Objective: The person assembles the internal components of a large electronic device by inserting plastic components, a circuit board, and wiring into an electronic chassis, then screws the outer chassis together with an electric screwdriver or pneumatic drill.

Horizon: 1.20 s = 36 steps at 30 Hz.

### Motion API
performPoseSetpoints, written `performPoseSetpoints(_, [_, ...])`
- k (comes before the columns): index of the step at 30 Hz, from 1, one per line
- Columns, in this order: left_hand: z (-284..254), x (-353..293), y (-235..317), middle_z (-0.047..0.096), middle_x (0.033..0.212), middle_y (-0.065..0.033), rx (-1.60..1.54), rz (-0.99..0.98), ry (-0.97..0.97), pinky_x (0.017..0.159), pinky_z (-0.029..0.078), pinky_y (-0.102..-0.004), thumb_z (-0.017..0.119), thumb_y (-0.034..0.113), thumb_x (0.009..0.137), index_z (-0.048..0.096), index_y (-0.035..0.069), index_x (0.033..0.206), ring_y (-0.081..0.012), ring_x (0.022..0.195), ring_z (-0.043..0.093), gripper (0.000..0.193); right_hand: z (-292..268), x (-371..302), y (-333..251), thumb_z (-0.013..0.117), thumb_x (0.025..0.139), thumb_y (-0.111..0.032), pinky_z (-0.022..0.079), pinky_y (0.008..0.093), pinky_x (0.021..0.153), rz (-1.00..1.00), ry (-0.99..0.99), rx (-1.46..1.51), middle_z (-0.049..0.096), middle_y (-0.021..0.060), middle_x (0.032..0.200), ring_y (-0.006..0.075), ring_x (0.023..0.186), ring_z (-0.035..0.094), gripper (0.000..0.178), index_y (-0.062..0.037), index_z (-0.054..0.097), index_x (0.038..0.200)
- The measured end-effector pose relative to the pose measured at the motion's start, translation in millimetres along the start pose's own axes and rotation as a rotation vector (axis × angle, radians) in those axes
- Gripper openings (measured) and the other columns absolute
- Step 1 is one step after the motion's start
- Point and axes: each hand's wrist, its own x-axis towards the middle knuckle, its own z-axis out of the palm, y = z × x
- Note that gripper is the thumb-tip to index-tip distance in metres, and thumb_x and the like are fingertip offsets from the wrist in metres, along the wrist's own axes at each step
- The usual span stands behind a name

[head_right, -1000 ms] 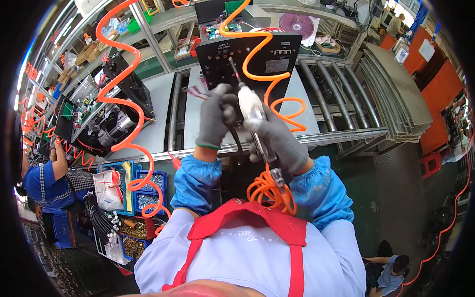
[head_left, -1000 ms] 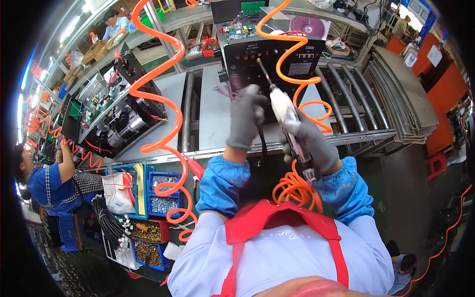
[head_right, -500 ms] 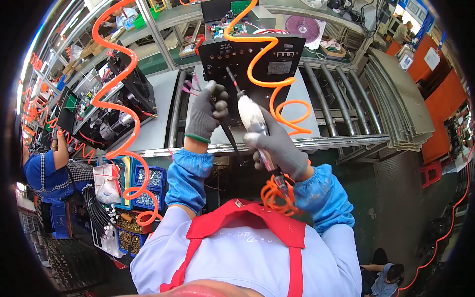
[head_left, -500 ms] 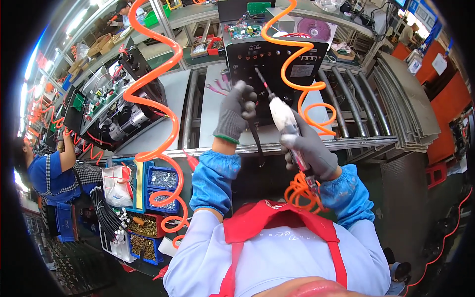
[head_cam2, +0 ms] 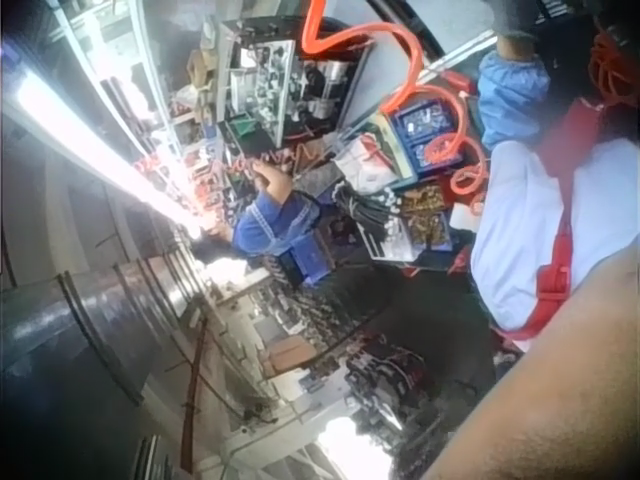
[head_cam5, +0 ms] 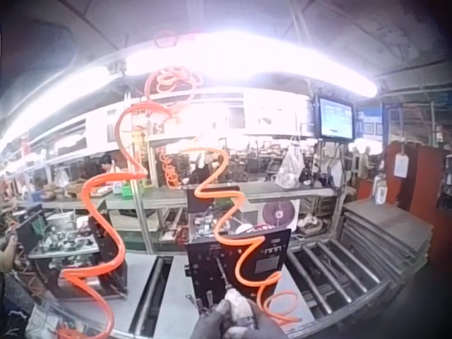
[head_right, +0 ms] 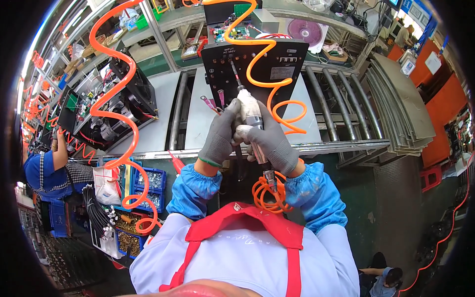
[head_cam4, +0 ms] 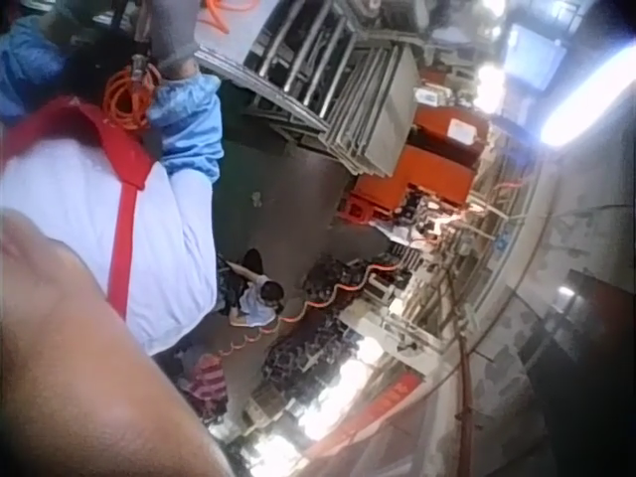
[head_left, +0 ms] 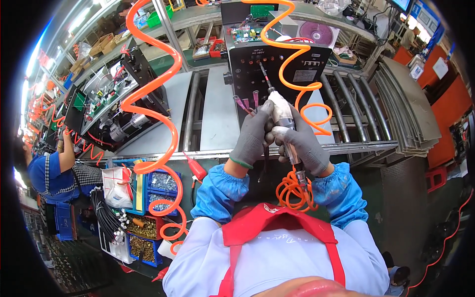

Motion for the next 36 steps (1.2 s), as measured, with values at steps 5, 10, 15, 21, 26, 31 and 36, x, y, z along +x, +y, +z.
performPoseSetpoints(5, [-6,3,-1,0.062,0.079,-0.0009,-0.034,-0.013,-0.082,0.043,0.040,-0.0210,0.054,0.042,0.099,0.061,0.006,0.108,-0.0082,0.056,0.056,0.038,8,1,-4,0.070,0.080,-0.019,0.055,0.0257,0.050,0.031,0.059,-0.095,0.059,0.0093,0.103,0.0130,0.071,0.062,0.080,-0.0094,0.029,0.148])
performPoseSetpoints(10, [1,-7,7,0.062,0.077,-0.0007,-0.116,0.027,-0.090,0.041,0.039,-0.0200,0.053,0.041,0.099,0.060,0.007,0.106,-0.0067,0.053,0.055,0.035,15,1,1,0.067,0.087,-0.026,0.056,0.0255,0.058,-0.082,0.078,-0.143,0.060,0.0073,0.099,0.0111,0.071,0.062,0.065,-0.0068,0.037,0.141])
performPoseSetpoints(15, [0,-12,22,0.060,0.070,0.0009,0.032,0.048,-0.171,0.040,0.038,-0.0200,0.054,0.040,0.099,0.059,0.009,0.099,-0.0046,0.046,0.051,0.032,4,-2,0,0.058,0.093,-0.042,0.053,0.0239,0.052,0.116,-0.129,0.366,0.061,0.0030,0.088,0.0081,0.062,0.059,0.044,-0.0068,0.053,0.119])
performPoseSetpoints(21, [-1,-11,13,0.054,0.062,0.0013,0.014,0.120,-0.111,0.037,0.031,-0.0202,0.054,0.037,0.099,0.060,0.009,0.089,-0.0054,0.041,0.045,0.031,12,-5,-4,0.057,0.093,-0.041,0.053,0.0229,0.048,0.116,-0.059,0.291,0.061,0.0014,0.084,0.0076,0.057,0.058,0.040,-0.0076,0.055,0.114])
performPoseSetpoints(26, [3,15,20,0.046,0.061,0.0058,0.043,0.181,0.043,0.036,0.027,-0.0206,0.057,0.029,0.096,0.057,0.013,0.080,-0.0053,0.042,0.038,0.022,6,-17,-9,0.065,0.086,-0.032,0.054,0.0239,0.048,-0.060,-0.102,0.198,0.062,0.0038,0.086,0.0102,0.059,0.059,0.045,-0.0079,0.051,0.121])
performPoseSetpoints(31, [-61,70,45,0.028,0.060,0.0078,-0.183,-0.027,-0.172,0.035,0.020,-0.0216,0.044,0.041,0.103,0.056,0.008,0.108,-0.0048,0.043,0.024,0.036,-9,-16,36,0.076,0.077,-0.030,0.057,0.0265,0.050,0.062,-0.229,0.146,0.062,0.0084,0.089,0.0139,0.062,0.063,0.065,-0.0039,0.046,0.128])
performPoseSetpoints(36, [-53,80,28,0.035,0.058,0.0066,0.089,-0.071,-0.151,0.032,0.023,-0.0204,0.054,0.039,0.100,0.058,0.011,0.093,-0.0040,0.038,0.028,0.030,-15,-34,63,0.077,0.077,-0.025,0.049,0.0309,0.046,0.003,-0.073,0.125,0.057,0.0088,0.074,0.0166,0.054,0.058,0.057,-0.0053,0.049,0.123])
